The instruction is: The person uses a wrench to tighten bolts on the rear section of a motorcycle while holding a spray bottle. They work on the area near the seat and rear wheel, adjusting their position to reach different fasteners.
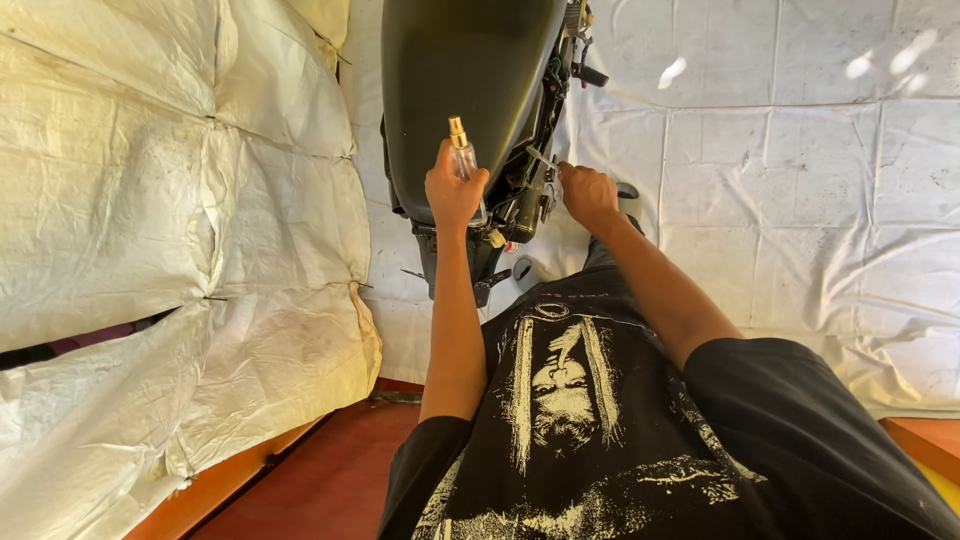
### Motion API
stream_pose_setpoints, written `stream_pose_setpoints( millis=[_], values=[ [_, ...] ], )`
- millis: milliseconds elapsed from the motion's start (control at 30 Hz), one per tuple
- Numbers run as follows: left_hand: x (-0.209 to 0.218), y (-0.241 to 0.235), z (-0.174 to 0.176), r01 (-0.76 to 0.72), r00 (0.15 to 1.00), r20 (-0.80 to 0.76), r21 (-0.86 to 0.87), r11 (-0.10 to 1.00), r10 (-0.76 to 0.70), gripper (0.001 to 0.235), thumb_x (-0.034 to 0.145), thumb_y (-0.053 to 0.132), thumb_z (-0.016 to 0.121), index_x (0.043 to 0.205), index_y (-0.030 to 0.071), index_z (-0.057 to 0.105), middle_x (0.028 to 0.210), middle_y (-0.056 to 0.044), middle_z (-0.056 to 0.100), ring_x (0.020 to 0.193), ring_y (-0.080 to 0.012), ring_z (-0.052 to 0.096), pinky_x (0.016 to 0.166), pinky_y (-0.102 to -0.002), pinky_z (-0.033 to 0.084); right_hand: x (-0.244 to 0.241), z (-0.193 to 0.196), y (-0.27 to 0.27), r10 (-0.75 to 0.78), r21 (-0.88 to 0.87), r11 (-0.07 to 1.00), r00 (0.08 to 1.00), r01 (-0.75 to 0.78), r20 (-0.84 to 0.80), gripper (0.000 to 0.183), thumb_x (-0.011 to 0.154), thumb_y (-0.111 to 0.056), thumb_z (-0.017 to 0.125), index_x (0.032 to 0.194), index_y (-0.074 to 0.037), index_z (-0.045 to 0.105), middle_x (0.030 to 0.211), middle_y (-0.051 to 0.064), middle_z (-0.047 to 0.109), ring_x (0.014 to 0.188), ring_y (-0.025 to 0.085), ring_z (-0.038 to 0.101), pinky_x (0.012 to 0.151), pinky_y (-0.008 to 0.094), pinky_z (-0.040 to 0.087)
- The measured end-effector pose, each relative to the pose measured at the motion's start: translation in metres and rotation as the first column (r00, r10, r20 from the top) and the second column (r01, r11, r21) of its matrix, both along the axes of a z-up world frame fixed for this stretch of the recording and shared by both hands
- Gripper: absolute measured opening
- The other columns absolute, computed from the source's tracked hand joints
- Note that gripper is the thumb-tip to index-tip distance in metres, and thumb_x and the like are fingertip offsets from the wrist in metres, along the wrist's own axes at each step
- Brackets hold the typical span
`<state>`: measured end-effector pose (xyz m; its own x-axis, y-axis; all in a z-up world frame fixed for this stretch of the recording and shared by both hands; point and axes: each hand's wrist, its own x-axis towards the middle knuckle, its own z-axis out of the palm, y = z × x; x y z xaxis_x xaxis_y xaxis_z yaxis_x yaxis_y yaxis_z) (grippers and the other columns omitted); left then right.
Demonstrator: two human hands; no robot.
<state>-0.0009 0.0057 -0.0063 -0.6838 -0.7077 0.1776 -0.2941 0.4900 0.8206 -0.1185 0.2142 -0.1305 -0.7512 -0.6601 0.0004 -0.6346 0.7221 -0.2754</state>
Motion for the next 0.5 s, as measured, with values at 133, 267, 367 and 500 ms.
stream_pose_setpoints(
  millis=[133,267,367,500],
  values=[
    [-0.001,0.001,0.001,-0.038,0.998,-0.051,0.089,0.995,0.043,0.029,0.064,0.021,0.069,0.090,0.025,0.057,0.058,-0.007,0.064,0.057,-0.0305,0.070,0.058,-0.040,0.054,0.008,-0.004,-0.006,0.125,-0.027,0.991,0.979,-0.131,-0.162,0.012,0.102,-0.028,0.059,0.108,-0.023,0.069,0.065,0.002,0.064,0.059,0.030,0.072,0.052,0.047,0.059],
    [0.001,0.000,-0.002,-0.119,0.980,-0.142,0.132,0.984,0.138,0.034,0.077,0.028,0.074,0.103,0.017,0.057,0.066,-0.010,0.068,0.062,-0.0286,0.071,0.062,-0.041,0.056,-0.013,-0.039,-0.002,-0.035,-0.029,0.999,0.900,0.025,-0.434,0.019,0.102,-0.042,0.058,0.089,-0.028,0.058,0.063,-0.003,0.050,0.053,0.024,0.063,0.045,0.039,0.052],
    [-0.003,0.000,-0.004,-0.177,0.949,-0.222,0.205,0.963,0.222,0.055,0.093,0.040,0.073,0.132,0.010,0.049,0.076,-0.009,0.074,0.071,-0.0225,0.075,0.069,-0.039,0.060,-0.016,-0.017,0.005,0.068,0.024,0.997,0.997,-0.067,-0.037,0.011,0.098,-0.029,0.062,0.106,-0.030,0.069,0.068,0.001,0.065,0.062,0.032,0.073,0.053,0.047,0.061],
    [-0.009,-0.009,-0.034,-0.296,0.881,-0.305,0.240,0.924,0.362,0.081,0.104,0.042,0.067,0.160,0.010,0.017,0.088,-0.006,0.076,0.085,-0.0153,0.074,0.079,-0.034,0.058,-0.040,-0.035,0.010,0.103,0.066,0.993,0.994,-0.101,-0.024,0.020,0.098,-0.029,0.059,0.114,-0.039,0.066,0.070,-0.002,0.065,0.064,0.027,0.074,0.055,0.045,0.062]
  ],
)
